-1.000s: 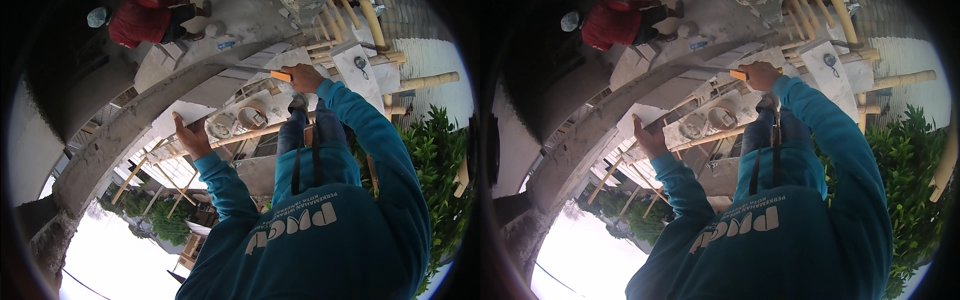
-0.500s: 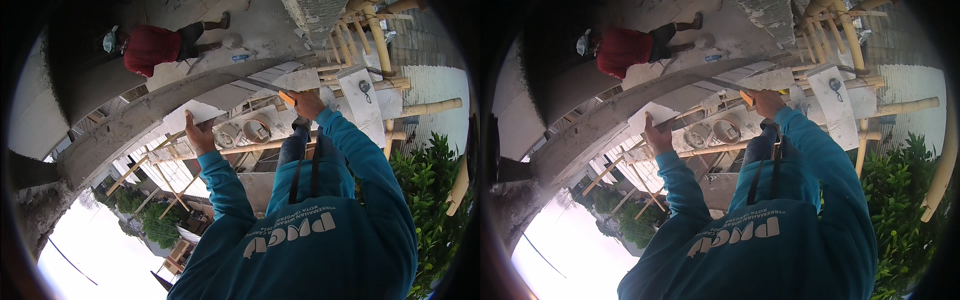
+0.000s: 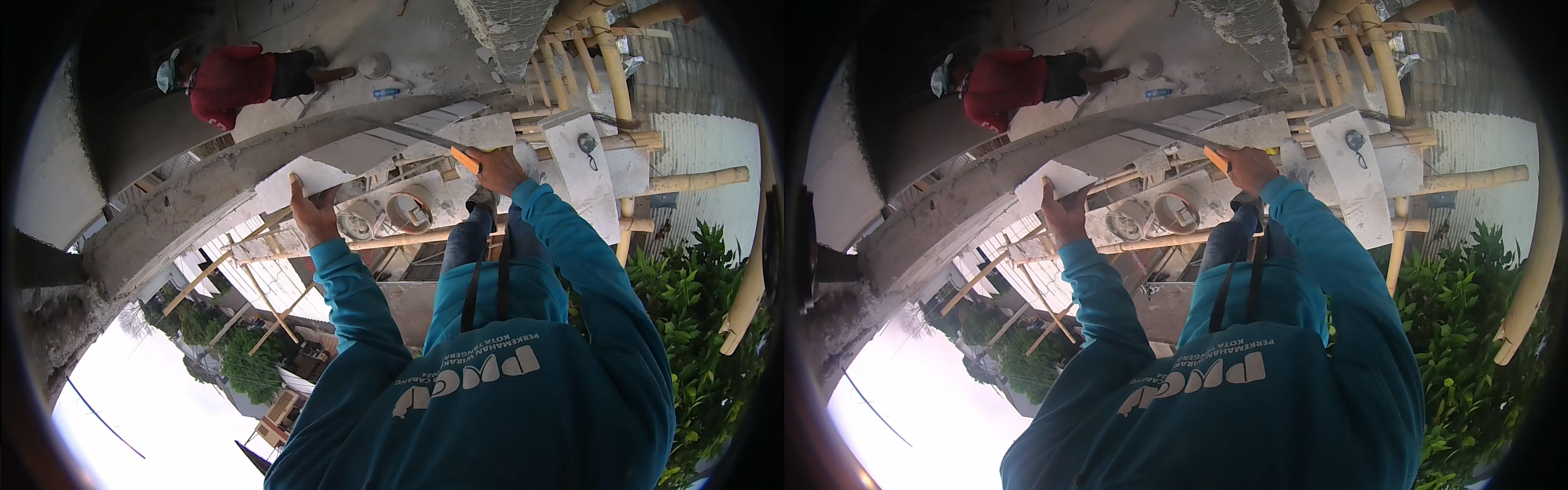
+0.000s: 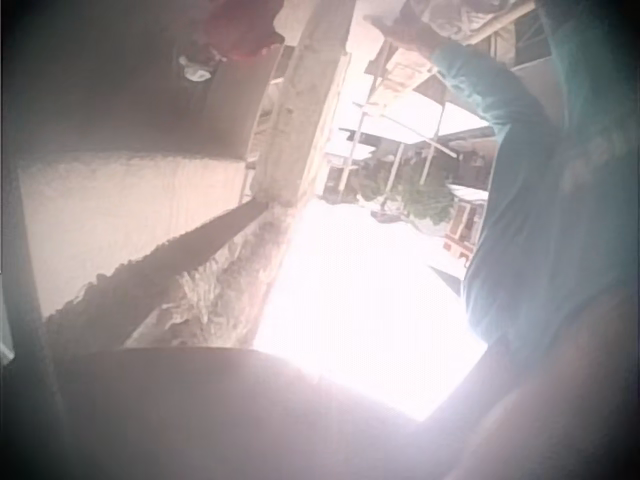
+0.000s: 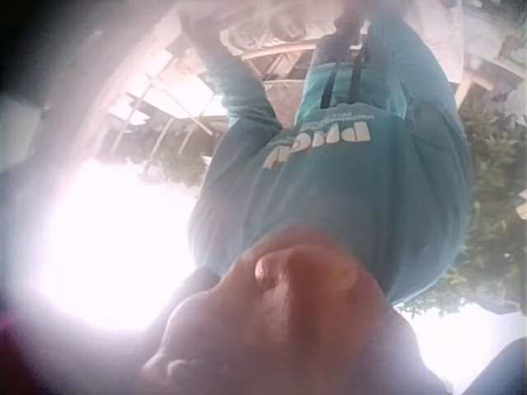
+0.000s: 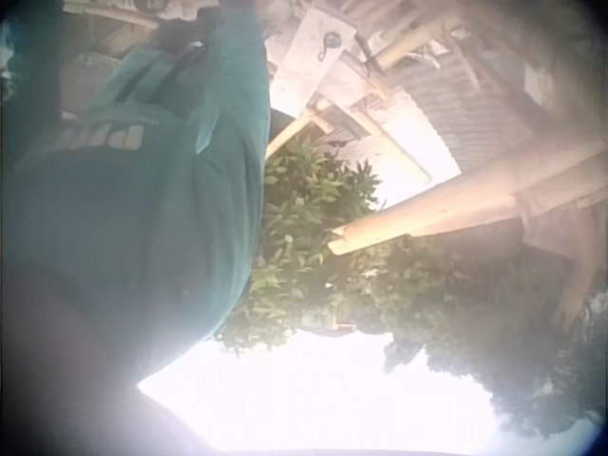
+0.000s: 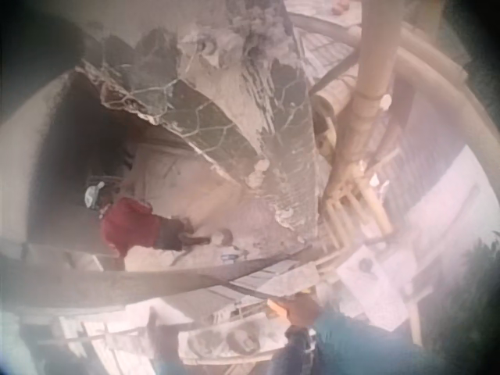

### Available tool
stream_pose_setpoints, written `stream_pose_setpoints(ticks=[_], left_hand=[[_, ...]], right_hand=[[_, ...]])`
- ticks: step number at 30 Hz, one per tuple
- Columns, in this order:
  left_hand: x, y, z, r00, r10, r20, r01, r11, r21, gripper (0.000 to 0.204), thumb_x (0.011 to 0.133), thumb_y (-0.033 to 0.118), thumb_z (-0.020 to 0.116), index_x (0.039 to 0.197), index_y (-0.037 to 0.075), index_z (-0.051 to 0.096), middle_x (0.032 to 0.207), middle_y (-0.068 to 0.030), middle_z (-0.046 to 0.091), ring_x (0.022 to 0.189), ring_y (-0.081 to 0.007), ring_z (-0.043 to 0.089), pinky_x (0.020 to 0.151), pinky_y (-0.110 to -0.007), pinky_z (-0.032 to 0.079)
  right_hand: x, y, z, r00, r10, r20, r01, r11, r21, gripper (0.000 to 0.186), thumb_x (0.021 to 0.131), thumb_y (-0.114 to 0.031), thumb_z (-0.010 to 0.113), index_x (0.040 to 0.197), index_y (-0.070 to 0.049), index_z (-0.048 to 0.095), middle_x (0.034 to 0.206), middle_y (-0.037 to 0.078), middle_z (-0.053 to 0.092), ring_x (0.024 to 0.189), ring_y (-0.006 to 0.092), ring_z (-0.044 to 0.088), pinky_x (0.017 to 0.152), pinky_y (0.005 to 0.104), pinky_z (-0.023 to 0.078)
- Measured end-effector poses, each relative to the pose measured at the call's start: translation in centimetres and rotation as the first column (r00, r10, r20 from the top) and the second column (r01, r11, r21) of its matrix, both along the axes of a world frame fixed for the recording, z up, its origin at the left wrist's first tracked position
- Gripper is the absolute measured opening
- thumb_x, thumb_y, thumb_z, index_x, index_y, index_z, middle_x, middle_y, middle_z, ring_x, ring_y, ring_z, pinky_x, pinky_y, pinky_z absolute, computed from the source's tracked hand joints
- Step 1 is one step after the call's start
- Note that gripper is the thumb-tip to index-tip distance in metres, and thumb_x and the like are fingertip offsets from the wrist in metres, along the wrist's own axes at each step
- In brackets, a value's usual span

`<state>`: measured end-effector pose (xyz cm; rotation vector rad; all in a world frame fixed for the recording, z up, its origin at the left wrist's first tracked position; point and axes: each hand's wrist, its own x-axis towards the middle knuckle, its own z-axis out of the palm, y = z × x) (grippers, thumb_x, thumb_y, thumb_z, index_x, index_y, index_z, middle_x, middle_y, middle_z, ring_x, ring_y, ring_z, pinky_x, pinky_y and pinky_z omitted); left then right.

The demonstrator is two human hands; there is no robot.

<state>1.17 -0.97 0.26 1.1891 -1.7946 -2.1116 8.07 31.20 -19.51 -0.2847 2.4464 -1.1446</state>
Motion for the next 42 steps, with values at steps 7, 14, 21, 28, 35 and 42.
stream_pose_setpoints(ticks=[7,14,21,28,35,42], left_hand=[[-1.2,1.3,-0.2,0.999,-0.028,-0.026,0.026,0.999,-0.043,0.054,0.092,0.039,0.062,0.127,-0.001,0.049,0.118,-0.0185,0.055,0.109,-0.0345,0.057,0.086,-0.054,0.055],[-0.4,0.3,-0.4,1.000,0.011,-0.009,-0.011,1.000,-0.024,0.051,0.093,0.038,0.061,0.123,-0.002,0.051,0.117,-0.0184,0.056,0.108,-0.0350,0.057,0.086,-0.053,0.056],[-0.6,0.4,-1.0,0.999,0.036,-0.009,-0.036,0.999,0.009,0.050,0.092,0.039,0.061,0.122,-0.001,0.052,0.115,-0.0168,0.057,0.107,-0.0339,0.058,0.082,-0.051,0.058],[-0.4,-0.7,-1.8,0.999,0.043,-0.020,-0.042,0.997,0.058,0.050,0.091,0.037,0.063,0.122,-0.001,0.053,0.117,-0.0170,0.055,0.106,-0.0343,0.058,0.080,-0.053,0.059],[-0.6,-0.2,-1.2,0.998,0.063,-0.022,-0.062,0.998,0.016,0.054,0.092,0.037,0.063,0.126,-0.002,0.049,0.119,-0.0178,0.053,0.104,-0.0361,0.059,0.075,-0.051,0.061],[-0.7,0.2,-1.2,0.995,0.103,0.011,-0.103,0.993,0.051,0.057,0.089,0.039,0.066,0.124,-0.002,0.050,0.114,-0.0175,0.056,0.096,-0.0372,0.063,0.072,-0.049,0.062]], right_hand=[[-1.5,-0.3,-3.4,0.999,-0.009,0.048,0.006,0.998,0.063,0.051,0.079,-0.013,0.064,0.128,-0.018,0.053,0.082,0.017,0.068,0.079,0.0365,0.067,0.072,0.0485,0.054],[0.1,-1.3,-2.2,1.000,-0.005,0.006,0.005,1.000,0.003,0.050,0.080,-0.015,0.064,0.128,-0.018,0.052,0.081,0.018,0.067,0.080,0.0369,0.067,0.071,0.0494,0.053],[0.6,1.6,-2.6,1.000,0.024,-0.005,-0.024,0.998,0.056,0.041,0.081,-0.018,0.063,0.121,-0.019,0.053,0.078,0.016,0.067,0.076,0.0368,0.067,0.071,0.0493,0.053],[-0.8,-2.0,-1.8,0.995,-0.018,0.101,0.008,0.995,0.104,0.044,0.080,-0.017,0.063,0.124,-0.019,0.057,0.082,0.018,0.068,0.082,0.0372,0.066,0.075,0.0496,0.052],[8.3,11.9,1.5,0.971,-0.127,0.200,0.087,0.977,0.193,0.047,0.079,-0.015,0.066,0.125,-0.017,0.057,0.082,0.020,0.067,0.078,0.0394,0.066,0.074,0.0495,0.052],[6.7,10.4,4.8,0.946,-0.237,0.219,0.210,0.968,0.140,0.047,0.077,-0.016,0.067,0.123,-0.018,0.058,0.079,0.020,0.067,0.077,0.0414,0.065,0.071,0.0505,0.052]])
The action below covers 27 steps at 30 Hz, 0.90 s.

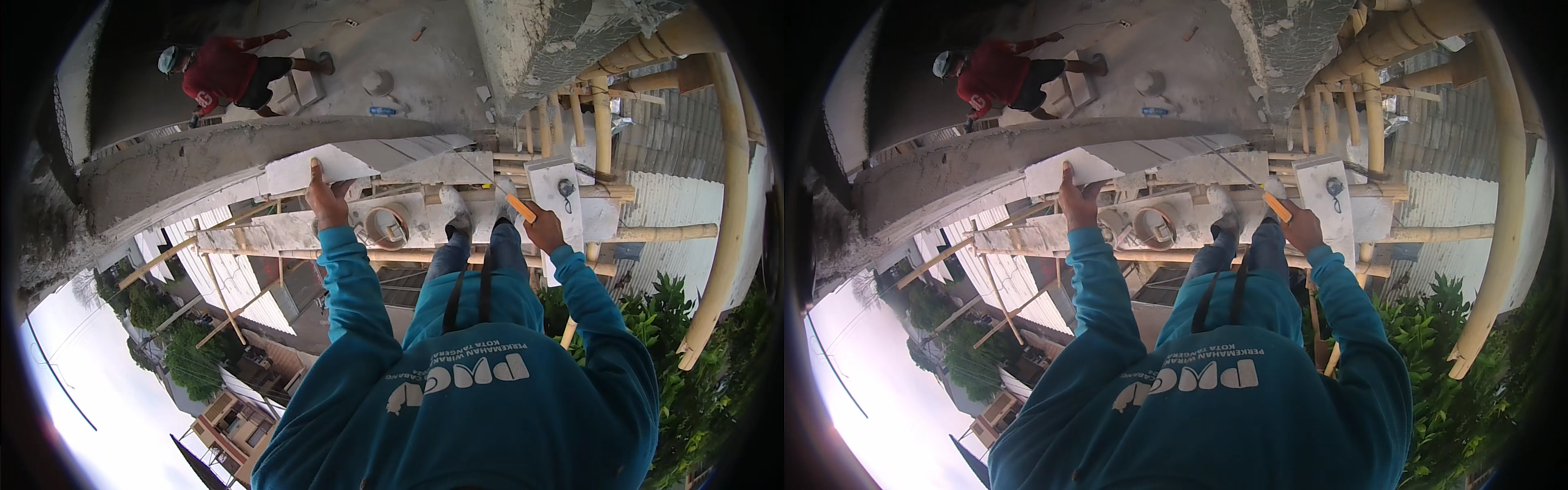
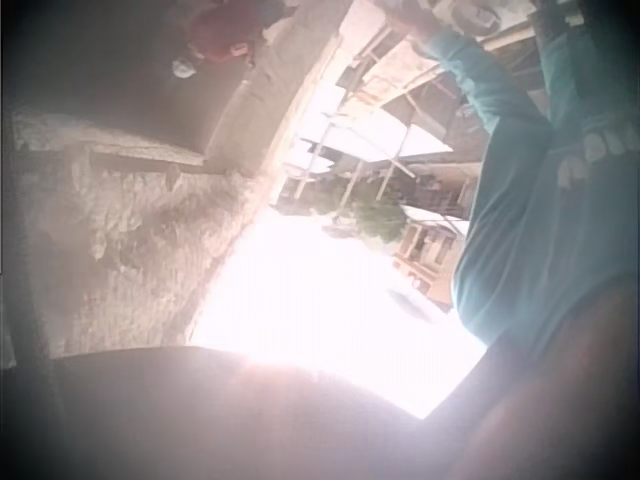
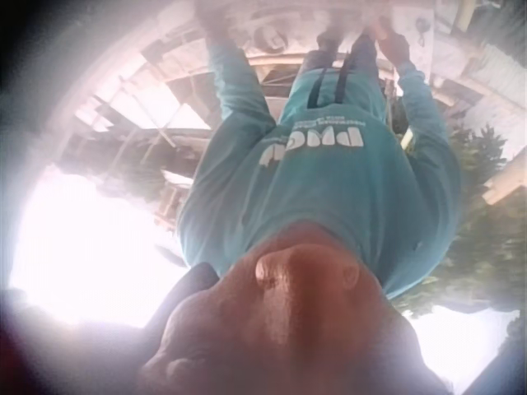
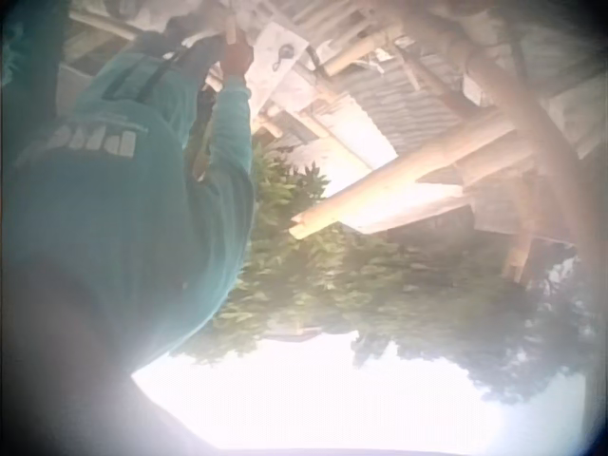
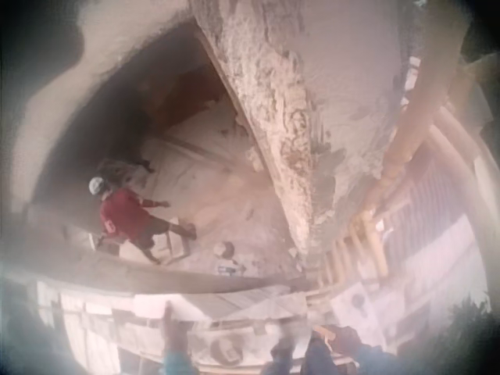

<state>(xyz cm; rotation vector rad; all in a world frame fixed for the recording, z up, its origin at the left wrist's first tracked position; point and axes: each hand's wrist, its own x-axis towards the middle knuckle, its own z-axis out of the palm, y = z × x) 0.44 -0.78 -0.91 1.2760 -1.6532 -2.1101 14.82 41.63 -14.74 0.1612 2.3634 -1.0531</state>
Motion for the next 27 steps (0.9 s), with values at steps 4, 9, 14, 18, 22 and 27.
stream_pose_setpoints(ticks=[4,9,14,18,22,27], left_hand=[[-0.2,1.2,1.1,0.999,0.040,0.022,-0.039,0.999,-0.031,0.057,0.088,0.041,0.067,0.122,-0.003,0.052,0.113,-0.0172,0.056,0.095,-0.0344,0.063,0.073,-0.047,0.062],[-0.2,1.1,1.1,0.999,0.044,0.028,-0.043,0.999,-0.020,0.056,0.089,0.040,0.067,0.122,-0.003,0.052,0.111,-0.0167,0.057,0.094,-0.0321,0.062,0.075,-0.046,0.061],[0.4,0.0,0.0,0.995,-0.091,-0.027,0.089,0.994,-0.058,0.058,0.089,0.040,0.066,0.125,-0.003,0.051,0.117,-0.0170,0.055,0.103,-0.0331,0.059,0.078,-0.049,0.060],[0.3,0.7,1.0,0.998,-0.067,-0.010,0.067,0.996,0.059,0.064,0.090,0.043,0.065,0.132,-0.002,0.047,0.125,-0.0167,0.052,0.111,-0.0349,0.056,0.083,-0.050,0.059],[0.9,0.1,0.5,0.977,-0.207,-0.043,0.206,0.978,-0.025,0.067,0.089,0.045,0.064,0.135,0.000,0.045,0.128,-0.0158,0.049,0.111,-0.0368,0.055,0.086,-0.050,0.057],[0.6,0.9,2.0,0.982,-0.186,0.039,0.185,0.982,0.042,0.067,0.090,0.046,0.064,0.136,0.001,0.044,0.130,-0.0170,0.046,0.113,-0.0387,0.050,0.087,-0.051,0.057]], right_hand=[[-1.6,-3.3,1.9,0.997,-0.004,-0.081,-0.001,0.998,-0.067,0.045,0.077,-0.017,0.066,0.122,-0.019,0.058,0.076,0.021,0.066,0.076,0.0424,0.064,0.071,0.0503,0.052],[-1.6,-5.1,2.7,0.994,-0.030,-0.103,0.025,0.999,-0.048,0.046,0.076,-0.015,0.065,0.122,-0.016,0.058,0.075,0.022,0.065,0.075,0.0424,0.064,0.071,0.0513,0.051],[1.5,-3.6,1.7,0.997,-0.079,0.000,0.078,0.988,0.133,0.044,0.078,-0.018,0.063,0.121,-0.014,0.059,0.078,0.022,0.067,0.077,0.0415,0.066,0.073,0.0503,0.053],[7.1,-1.8,1.1,0.963,-0.254,0.088,0.222,0.937,0.271,0.041,0.081,-0.020,0.060,0.121,-0.014,0.060,0.081,0.023,0.068,0.079,0.0415,0.066,0.074,0.0500,0.053],[12.2,-1.5,2.3,0.881,-0.447,0.157,0.368,0.854,0.368,0.039,0.083,-0.020,0.057,0.121,-0.015,0.060,0.088,0.024,0.068,0.085,0.0421,0.066,0.078,0.0502,0.052],[19.0,-2.9,0.7,0.655,-0.725,0.212,0.598,0.669,0.441,0.045,0.080,-0.026,0.061,0.121,-0.008,0.059,0.105,0.026,0.066,0.101,0.0424,0.063,0.086,0.0496,0.050]])
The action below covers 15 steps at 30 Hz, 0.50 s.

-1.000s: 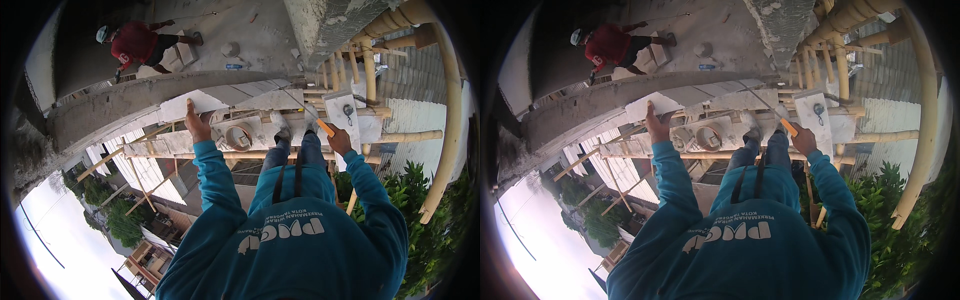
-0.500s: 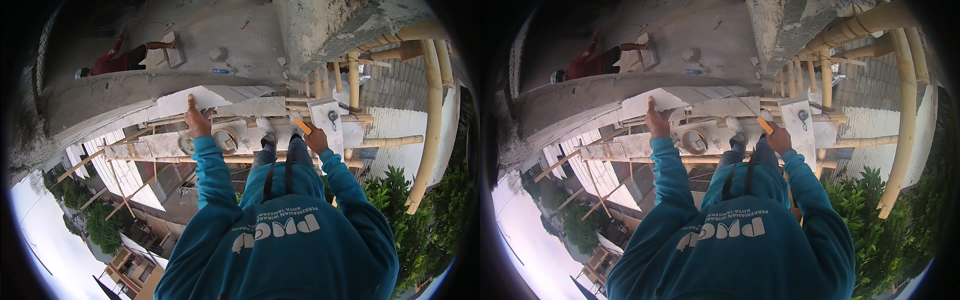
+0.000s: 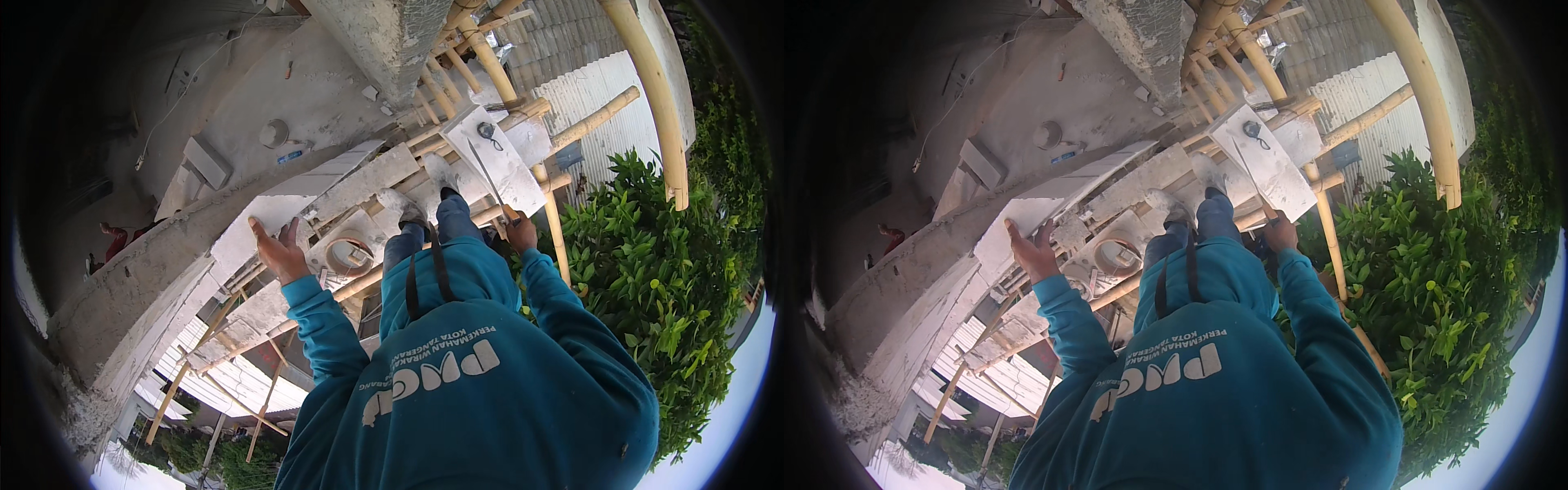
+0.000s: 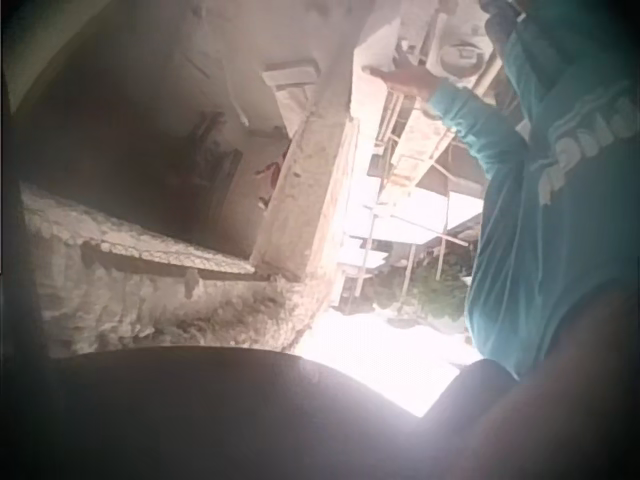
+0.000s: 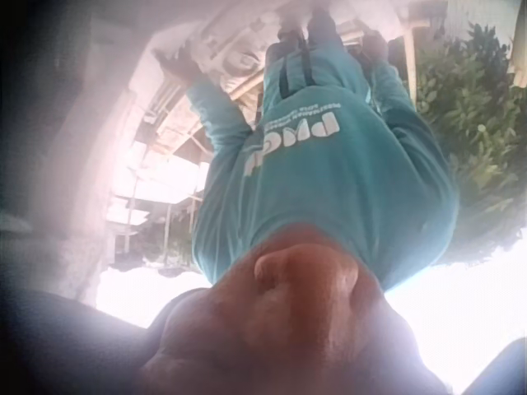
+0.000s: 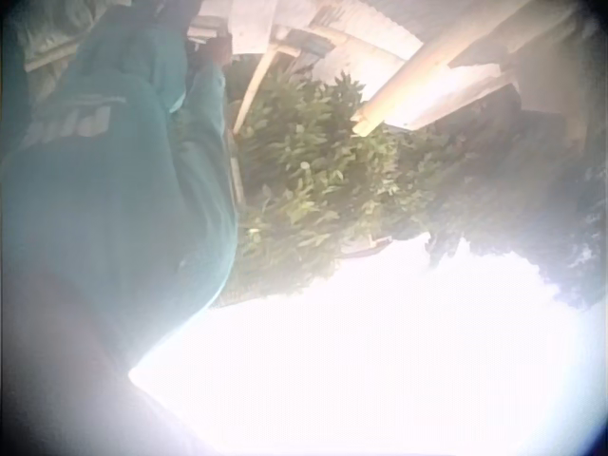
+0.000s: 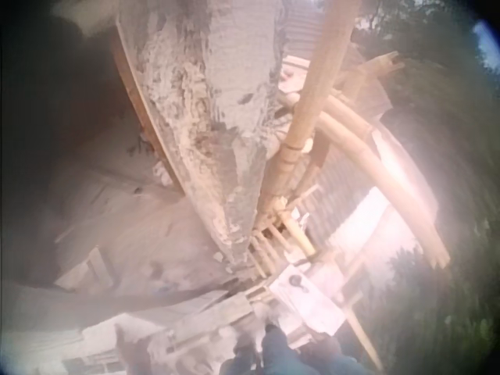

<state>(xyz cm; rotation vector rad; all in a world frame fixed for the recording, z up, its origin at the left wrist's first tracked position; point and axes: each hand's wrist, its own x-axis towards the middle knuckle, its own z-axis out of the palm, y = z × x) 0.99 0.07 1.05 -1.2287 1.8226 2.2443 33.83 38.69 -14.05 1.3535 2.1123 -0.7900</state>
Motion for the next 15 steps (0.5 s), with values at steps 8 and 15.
stream_pose_setpoints(ticks=[8,15], left_hand=[[-0.4,-0.1,-0.5,0.998,0.049,0.033,-0.049,0.999,0.005,0.070,0.088,0.048,0.065,0.132,-0.003,0.046,0.128,-0.0194,0.047,0.113,-0.0391,0.051,0.085,-0.052,0.058],[-0.2,-2.0,-2.3,0.991,0.130,0.028,-0.132,0.989,0.069,0.073,0.084,0.043,0.072,0.133,-0.003,0.042,0.127,-0.0183,0.051,0.111,-0.0339,0.056,0.080,-0.049,0.060]], right_hand=[[3.8,-5.3,-1.2,0.926,-0.281,-0.251,0.329,0.928,0.174,0.048,0.076,-0.024,0.067,0.115,0.004,0.061,0.099,0.026,0.067,0.093,0.0408,0.066,0.079,0.0473,0.051],[4.0,-3.4,-2.7,0.959,-0.097,-0.268,0.145,0.975,0.166,0.039,0.080,-0.021,0.064,0.110,0.003,0.063,0.087,0.022,0.068,0.077,0.0352,0.066,0.070,0.0466,0.051]])
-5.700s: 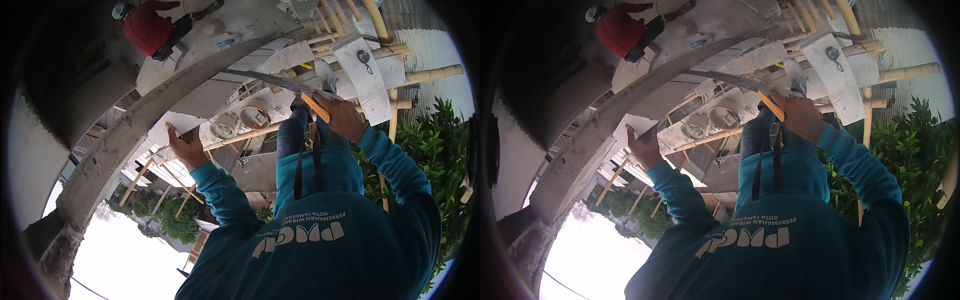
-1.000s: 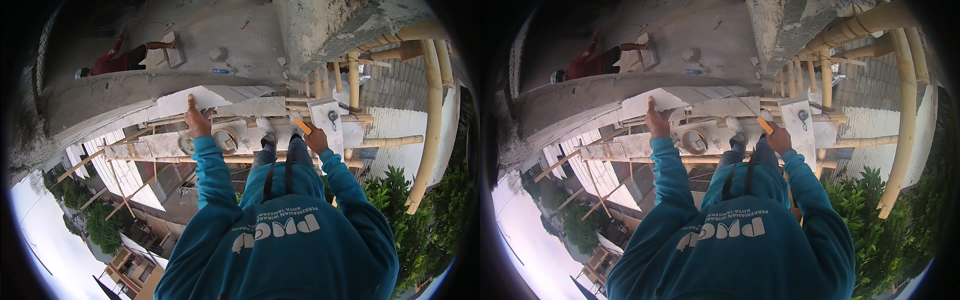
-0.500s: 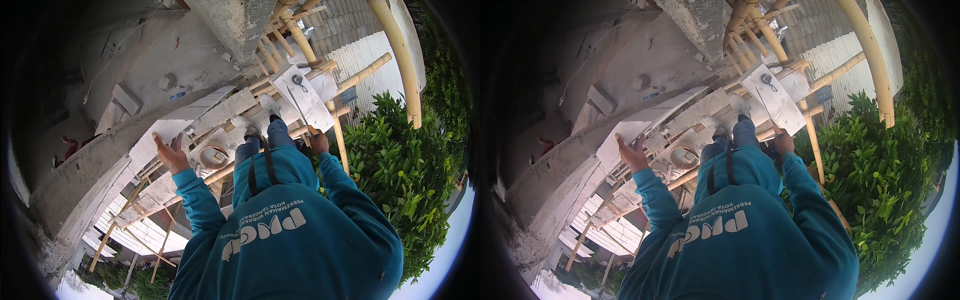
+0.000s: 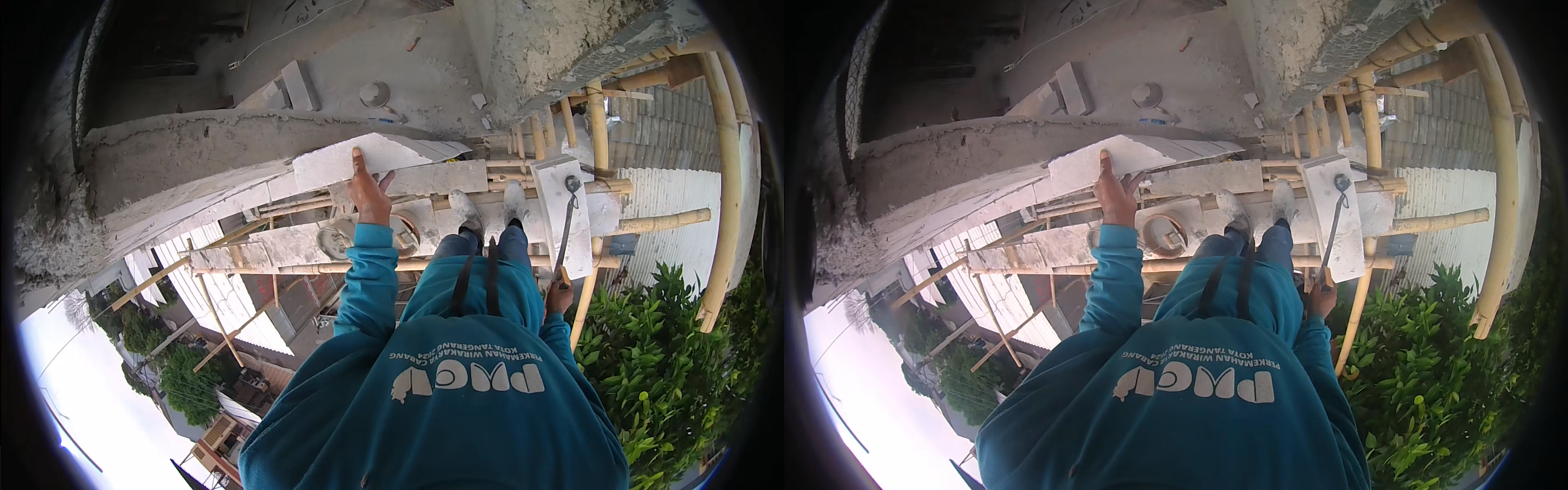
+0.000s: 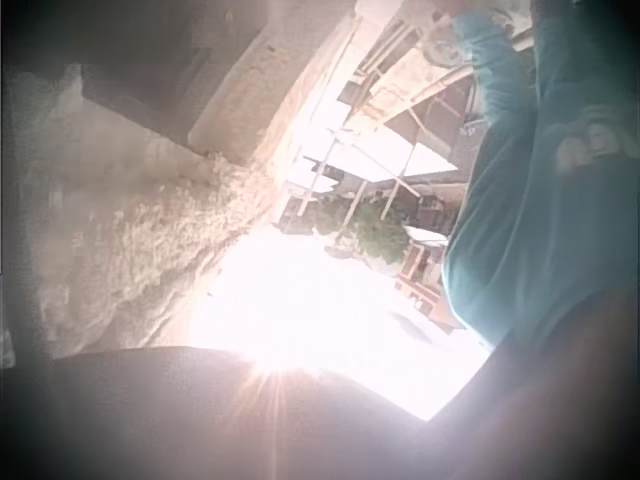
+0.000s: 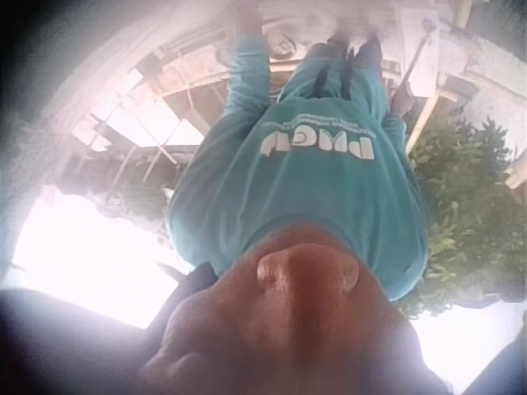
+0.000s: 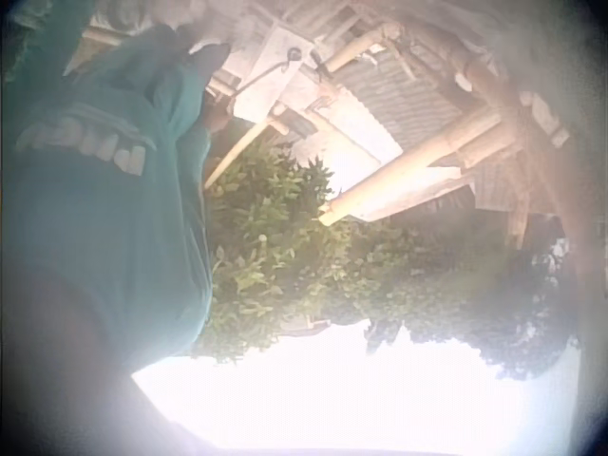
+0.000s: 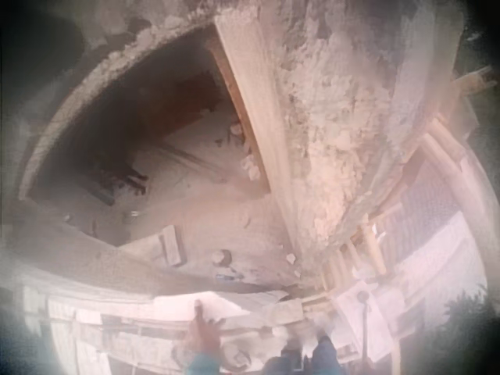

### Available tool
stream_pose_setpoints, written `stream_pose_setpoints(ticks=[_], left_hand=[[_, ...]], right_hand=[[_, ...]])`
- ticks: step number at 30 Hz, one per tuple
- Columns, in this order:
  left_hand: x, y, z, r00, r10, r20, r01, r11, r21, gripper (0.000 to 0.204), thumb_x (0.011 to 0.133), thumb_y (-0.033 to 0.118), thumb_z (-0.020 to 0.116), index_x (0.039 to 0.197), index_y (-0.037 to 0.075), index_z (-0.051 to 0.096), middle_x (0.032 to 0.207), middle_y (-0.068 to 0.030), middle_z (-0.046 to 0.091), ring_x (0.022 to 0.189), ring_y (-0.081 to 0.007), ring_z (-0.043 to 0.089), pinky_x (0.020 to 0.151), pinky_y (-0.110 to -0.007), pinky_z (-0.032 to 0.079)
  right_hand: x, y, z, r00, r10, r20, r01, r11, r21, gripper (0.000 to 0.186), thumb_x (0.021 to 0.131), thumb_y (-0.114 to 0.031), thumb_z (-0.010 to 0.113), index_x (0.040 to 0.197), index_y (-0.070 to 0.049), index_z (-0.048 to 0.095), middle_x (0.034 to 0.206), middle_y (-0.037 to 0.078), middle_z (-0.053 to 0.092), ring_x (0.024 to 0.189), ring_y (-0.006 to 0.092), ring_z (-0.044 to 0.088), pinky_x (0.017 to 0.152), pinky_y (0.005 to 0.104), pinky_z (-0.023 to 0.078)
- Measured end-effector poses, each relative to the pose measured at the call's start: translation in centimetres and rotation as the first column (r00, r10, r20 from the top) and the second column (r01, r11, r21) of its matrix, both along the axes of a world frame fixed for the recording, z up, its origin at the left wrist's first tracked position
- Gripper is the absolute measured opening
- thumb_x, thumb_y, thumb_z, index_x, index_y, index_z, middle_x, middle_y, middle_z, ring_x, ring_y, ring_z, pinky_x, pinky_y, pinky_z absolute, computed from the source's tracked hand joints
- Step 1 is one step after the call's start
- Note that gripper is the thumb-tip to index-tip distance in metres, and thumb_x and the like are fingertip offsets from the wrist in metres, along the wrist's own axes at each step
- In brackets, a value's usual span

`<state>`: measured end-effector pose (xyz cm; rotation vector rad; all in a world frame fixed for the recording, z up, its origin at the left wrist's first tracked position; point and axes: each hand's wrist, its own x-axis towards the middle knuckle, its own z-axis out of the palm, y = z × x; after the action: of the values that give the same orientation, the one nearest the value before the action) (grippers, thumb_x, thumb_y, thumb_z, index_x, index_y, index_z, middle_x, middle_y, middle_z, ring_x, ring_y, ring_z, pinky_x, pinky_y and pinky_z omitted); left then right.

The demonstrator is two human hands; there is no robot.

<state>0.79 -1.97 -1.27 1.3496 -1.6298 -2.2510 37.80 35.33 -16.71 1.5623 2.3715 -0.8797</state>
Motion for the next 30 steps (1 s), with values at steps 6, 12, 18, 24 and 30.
stream_pose_setpoints(ticks=[6,12,18,24,30], left_hand=[[0.9,1.2,0.7,0.991,0.073,-0.115,-0.074,0.997,-0.002,0.080,0.085,0.046,0.069,0.143,0.003,0.033,0.137,-0.0165,0.041,0.127,-0.0366,0.042,0.086,-0.050,0.057],[6.9,1.1,-0.7,0.999,0.000,-0.052,0.006,0.993,0.116,0.104,0.085,0.052,0.067,0.150,-0.004,0.008,0.152,-0.0209,0.026,0.135,-0.0427,0.034,0.095,-0.051,0.050],[16.9,0.7,-5.4,0.998,0.071,-0.001,-0.070,0.987,0.141,0.100,0.085,0.053,0.067,0.151,-0.001,0.015,0.152,-0.0210,0.028,0.134,-0.0435,0.036,0.098,-0.053,0.047],[27.8,2.1,-7.5,0.948,0.236,0.212,-0.266,0.955,0.131,0.088,0.084,0.047,0.070,0.146,-0.001,0.029,0.142,-0.0225,0.039,0.129,-0.0476,0.039,0.094,-0.057,0.047],[26.2,2.3,-6.1,0.916,0.373,0.145,-0.381,0.924,0.036,0.097,0.081,0.051,0.071,0.148,-0.002,0.024,0.145,-0.0240,0.035,0.132,-0.0445,0.038,0.096,-0.058,0.046]], right_hand=[[-4.0,4.1,4.1,0.934,0.348,-0.073,-0.353,0.934,-0.063,0.035,0.090,-0.025,0.062,0.113,0.001,0.064,0.088,0.022,0.069,0.077,0.0335,0.068,0.067,0.0443,0.051],[-10.1,11.9,5.6,0.701,0.701,-0.133,-0.713,0.695,-0.097,0.030,0.087,-0.016,0.063,0.114,-0.002,0.063,0.090,0.021,0.069,0.082,0.0356,0.068,0.070,0.0438,0.052],[-18.4,16.8,4.7,0.398,0.912,-0.099,-0.917,0.399,-0.015,0.037,0.078,-0.018,0.068,0.112,-0.002,0.064,0.078,0.017,0.067,0.072,0.0323,0.066,0.068,0.0435,0.051],[-24.9,13.9,8.8,0.298,0.953,-0.047,-0.952,0.293,-0.088,0.039,0.076,-0.015,0.070,0.112,-0.001,0.063,0.097,0.023,0.068,0.091,0.0377,0.067,0.078,0.0440,0.052],[-27.6,14.1,5.0,0.340,0.866,-0.367,-0.933,0.360,-0.015,0.039,0.082,-0.008,0.063,0.118,0.004,0.057,0.092,0.014,0.065,0.071,0.0230,0.063,0.062,0.0355,0.050]])
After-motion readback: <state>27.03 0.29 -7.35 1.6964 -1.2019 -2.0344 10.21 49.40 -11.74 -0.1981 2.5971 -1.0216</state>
